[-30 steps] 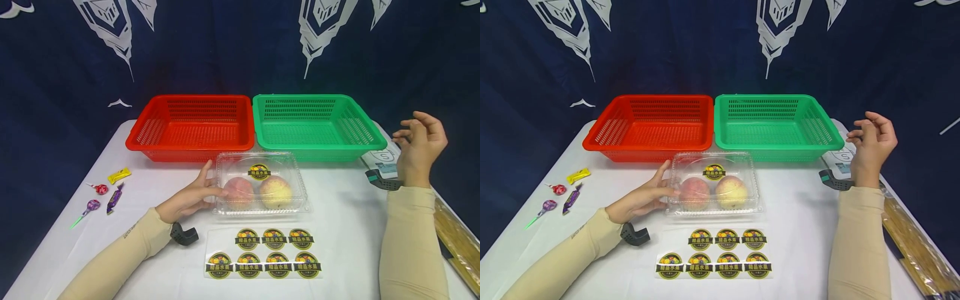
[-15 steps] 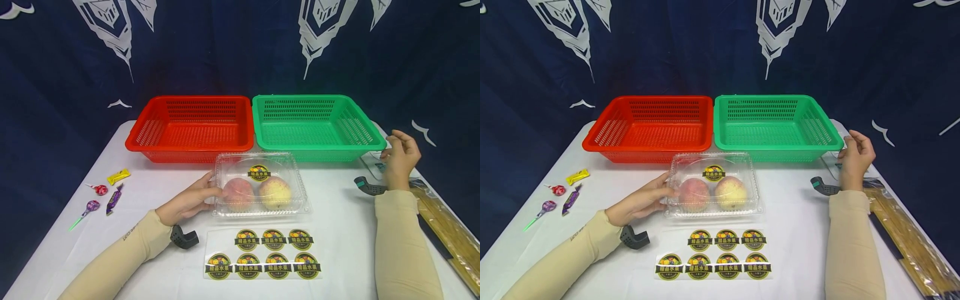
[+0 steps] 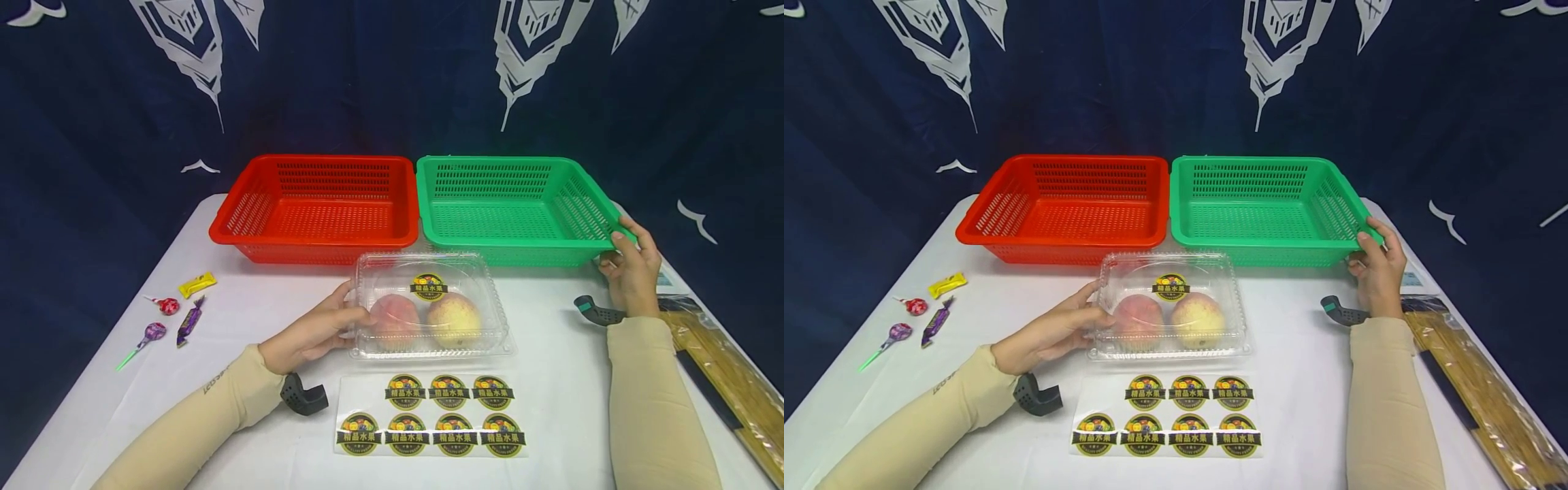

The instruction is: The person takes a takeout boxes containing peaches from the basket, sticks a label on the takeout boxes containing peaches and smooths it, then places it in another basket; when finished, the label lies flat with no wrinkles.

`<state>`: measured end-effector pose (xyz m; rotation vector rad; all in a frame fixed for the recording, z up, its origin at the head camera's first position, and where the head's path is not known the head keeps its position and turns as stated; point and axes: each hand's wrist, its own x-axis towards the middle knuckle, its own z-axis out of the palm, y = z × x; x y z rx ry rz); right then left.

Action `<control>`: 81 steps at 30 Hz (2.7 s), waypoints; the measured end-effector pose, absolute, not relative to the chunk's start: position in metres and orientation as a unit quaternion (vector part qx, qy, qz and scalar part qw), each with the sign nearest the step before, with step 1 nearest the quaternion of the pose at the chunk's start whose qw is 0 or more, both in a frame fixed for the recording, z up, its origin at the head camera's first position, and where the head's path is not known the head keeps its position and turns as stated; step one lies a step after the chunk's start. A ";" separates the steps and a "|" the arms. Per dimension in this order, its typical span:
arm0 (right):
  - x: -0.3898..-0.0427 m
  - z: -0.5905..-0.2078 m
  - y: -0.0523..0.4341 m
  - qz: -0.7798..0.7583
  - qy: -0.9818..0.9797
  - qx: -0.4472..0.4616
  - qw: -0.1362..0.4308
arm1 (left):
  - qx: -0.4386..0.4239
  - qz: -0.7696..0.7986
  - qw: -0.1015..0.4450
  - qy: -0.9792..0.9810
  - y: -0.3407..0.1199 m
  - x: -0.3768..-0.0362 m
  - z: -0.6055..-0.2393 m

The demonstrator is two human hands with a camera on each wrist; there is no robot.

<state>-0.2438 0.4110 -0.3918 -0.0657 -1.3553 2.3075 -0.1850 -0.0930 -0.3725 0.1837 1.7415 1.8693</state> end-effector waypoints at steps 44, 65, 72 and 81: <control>-0.245 -0.394 0.407 0.821 -0.512 -0.058 0.245 | 0.123 0.702 0.249 0.655 -0.084 -0.175 -0.367; -0.250 -0.395 0.406 0.811 -0.521 -0.074 0.253 | 0.164 0.668 0.231 0.688 -0.090 -0.181 -0.319; -0.250 -0.395 0.405 0.804 -0.530 -0.075 0.258 | 0.176 0.671 0.222 0.685 -0.086 -0.192 -0.301; -0.250 -0.396 0.404 0.801 -0.536 -0.078 0.257 | 0.170 0.687 0.211 0.674 -0.073 -0.208 -0.285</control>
